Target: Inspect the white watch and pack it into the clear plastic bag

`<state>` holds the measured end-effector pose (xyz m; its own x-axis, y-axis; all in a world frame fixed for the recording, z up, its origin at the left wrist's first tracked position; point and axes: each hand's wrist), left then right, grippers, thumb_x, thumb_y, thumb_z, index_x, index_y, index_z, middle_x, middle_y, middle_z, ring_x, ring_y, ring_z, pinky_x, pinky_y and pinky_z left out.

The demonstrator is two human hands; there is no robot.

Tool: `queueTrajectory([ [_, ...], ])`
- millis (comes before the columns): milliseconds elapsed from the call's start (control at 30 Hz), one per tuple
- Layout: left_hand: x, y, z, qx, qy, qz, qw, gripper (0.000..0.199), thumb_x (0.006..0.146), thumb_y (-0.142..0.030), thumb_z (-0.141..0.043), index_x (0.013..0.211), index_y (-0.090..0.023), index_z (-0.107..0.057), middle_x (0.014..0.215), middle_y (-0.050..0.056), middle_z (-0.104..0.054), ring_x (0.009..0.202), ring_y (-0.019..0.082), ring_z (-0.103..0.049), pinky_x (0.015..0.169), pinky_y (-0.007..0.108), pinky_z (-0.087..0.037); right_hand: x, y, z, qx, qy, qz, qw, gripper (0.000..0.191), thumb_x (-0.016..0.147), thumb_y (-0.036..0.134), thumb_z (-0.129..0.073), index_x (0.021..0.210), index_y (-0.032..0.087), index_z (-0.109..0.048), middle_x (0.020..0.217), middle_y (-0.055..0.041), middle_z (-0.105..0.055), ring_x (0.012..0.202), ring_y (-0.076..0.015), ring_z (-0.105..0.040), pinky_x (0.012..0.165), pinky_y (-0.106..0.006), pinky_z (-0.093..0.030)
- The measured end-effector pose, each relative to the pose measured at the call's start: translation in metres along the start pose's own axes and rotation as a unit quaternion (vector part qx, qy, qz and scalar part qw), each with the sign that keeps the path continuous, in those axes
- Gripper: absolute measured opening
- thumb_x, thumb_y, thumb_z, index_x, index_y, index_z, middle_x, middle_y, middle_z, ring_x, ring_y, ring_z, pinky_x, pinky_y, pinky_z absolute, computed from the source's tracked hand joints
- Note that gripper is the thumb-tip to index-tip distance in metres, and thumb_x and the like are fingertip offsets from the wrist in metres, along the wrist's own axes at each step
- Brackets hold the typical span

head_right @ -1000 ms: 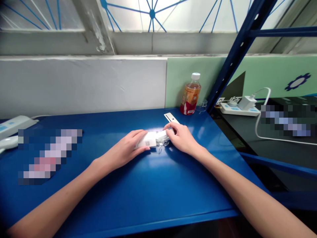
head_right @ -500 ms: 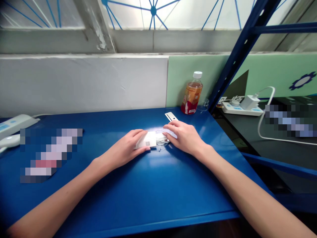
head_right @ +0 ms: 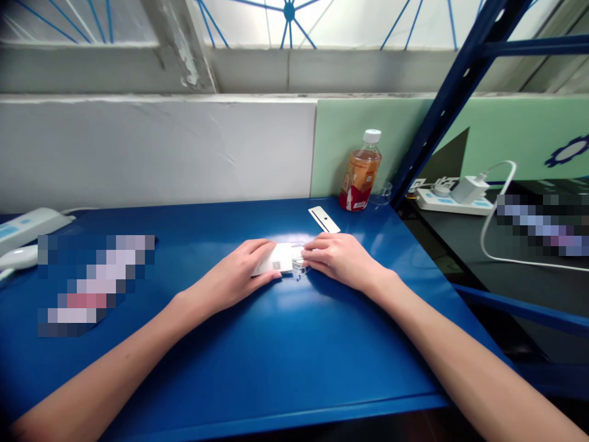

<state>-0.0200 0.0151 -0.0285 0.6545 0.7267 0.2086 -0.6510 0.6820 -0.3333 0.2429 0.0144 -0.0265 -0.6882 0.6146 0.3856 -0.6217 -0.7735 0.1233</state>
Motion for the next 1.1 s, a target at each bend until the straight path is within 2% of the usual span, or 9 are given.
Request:
queueTrajectory([
  [233, 0.000, -0.002, 0.000, 0.001, 0.004, 0.002, 1.000, 0.046, 0.095, -0.043, -0.057, 0.130, -0.014, -0.053, 0.135, 0.018, -0.055, 0.126, 0.031, -0.052, 0.103, 0.043, -0.044, 0.000, 0.005, -0.007, -0.005, -0.021, -0.020, 1.000, 0.028, 0.100, 0.036, -0.050, 0.097, 0.025, -0.076, 0.110, -0.0055, -0.076, 0.093, -0.0245, -0.071, 0.079, -0.038, -0.054],
  [400, 0.000, -0.001, 0.000, 0.010, 0.002, 0.000, 1.000, 0.045, 0.096, -0.045, -0.056, 0.130, -0.016, -0.052, 0.135, 0.017, -0.056, 0.125, 0.031, -0.053, 0.102, 0.042, -0.045, 0.000, 0.003, 0.002, 0.009, -0.013, -0.022, 1.000, 0.025, 0.096, 0.029, -0.053, 0.098, 0.022, -0.077, 0.107, -0.0064, -0.077, 0.092, -0.0244, -0.072, 0.080, -0.037, -0.054],
  [567, -0.001, -0.002, 0.001, 0.025, 0.006, -0.002, 1.000, 0.047, 0.096, -0.044, -0.058, 0.130, -0.014, -0.051, 0.135, 0.017, -0.055, 0.125, 0.029, -0.053, 0.102, 0.041, -0.045, 0.000, 0.006, 0.016, -0.018, 0.019, -0.058, 0.998, 0.025, 0.084, 0.019, -0.057, 0.098, 0.021, -0.077, 0.098, -0.0059, -0.078, 0.089, -0.0237, -0.074, 0.076, -0.032, -0.055],
  [733, -0.001, -0.005, 0.002, 0.033, 0.007, 0.002, 0.999, 0.047, 0.095, -0.042, -0.060, 0.129, -0.012, -0.051, 0.133, 0.017, -0.057, 0.125, 0.030, -0.053, 0.102, 0.040, -0.046, 0.002, 0.015, 0.015, -0.017, 0.046, -0.073, 0.996, 0.030, 0.078, 0.015, -0.055, 0.098, 0.021, -0.076, 0.100, -0.0055, -0.078, 0.095, -0.0249, -0.073, 0.077, -0.032, -0.056],
  [900, -0.001, -0.005, -0.001, 0.035, -0.004, -0.003, 0.999, 0.046, 0.096, -0.041, -0.059, 0.129, -0.011, -0.051, 0.132, 0.017, -0.057, 0.124, 0.030, -0.053, 0.102, 0.041, -0.046, 0.003, 0.025, 0.008, 0.046, 0.033, -0.126, 0.990, 0.040, 0.082, 0.014, -0.048, 0.116, 0.018, -0.068, 0.112, -0.0093, -0.075, 0.104, -0.0276, -0.070, 0.085, -0.038, -0.056],
  [1000, -0.001, -0.005, -0.003, 0.041, -0.013, -0.005, 0.999, 0.044, 0.095, -0.040, -0.060, 0.127, -0.010, -0.052, 0.132, 0.018, -0.057, 0.123, 0.030, -0.054, 0.102, 0.042, -0.046, 0.004, 0.030, 0.003, 0.110, 0.019, -0.172, 0.979, 0.049, 0.084, 0.015, -0.045, 0.131, 0.013, -0.058, 0.115, -0.0135, -0.073, 0.105, -0.0299, -0.070, 0.087, -0.044, -0.056],
  [1100, 0.000, -0.006, -0.004, 0.044, -0.014, -0.008, 0.999, 0.041, 0.095, -0.038, -0.061, 0.124, -0.009, -0.054, 0.129, 0.018, -0.059, 0.121, 0.030, -0.054, 0.100, 0.041, -0.047, 0.004, 0.036, -0.003, 0.186, 0.024, -0.198, 0.962, 0.057, 0.085, 0.016, -0.043, 0.141, 0.010, -0.047, 0.122, -0.0173, -0.070, 0.114, -0.0310, -0.067, 0.092, -0.046, -0.055],
])
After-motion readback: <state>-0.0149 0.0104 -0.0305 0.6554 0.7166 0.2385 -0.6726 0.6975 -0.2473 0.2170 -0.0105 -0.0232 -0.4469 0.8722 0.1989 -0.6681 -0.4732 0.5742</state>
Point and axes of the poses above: each hand's wrist, its own x-axis towards the middle knuckle, its own z-axis out of the back of the hand, y = z × x
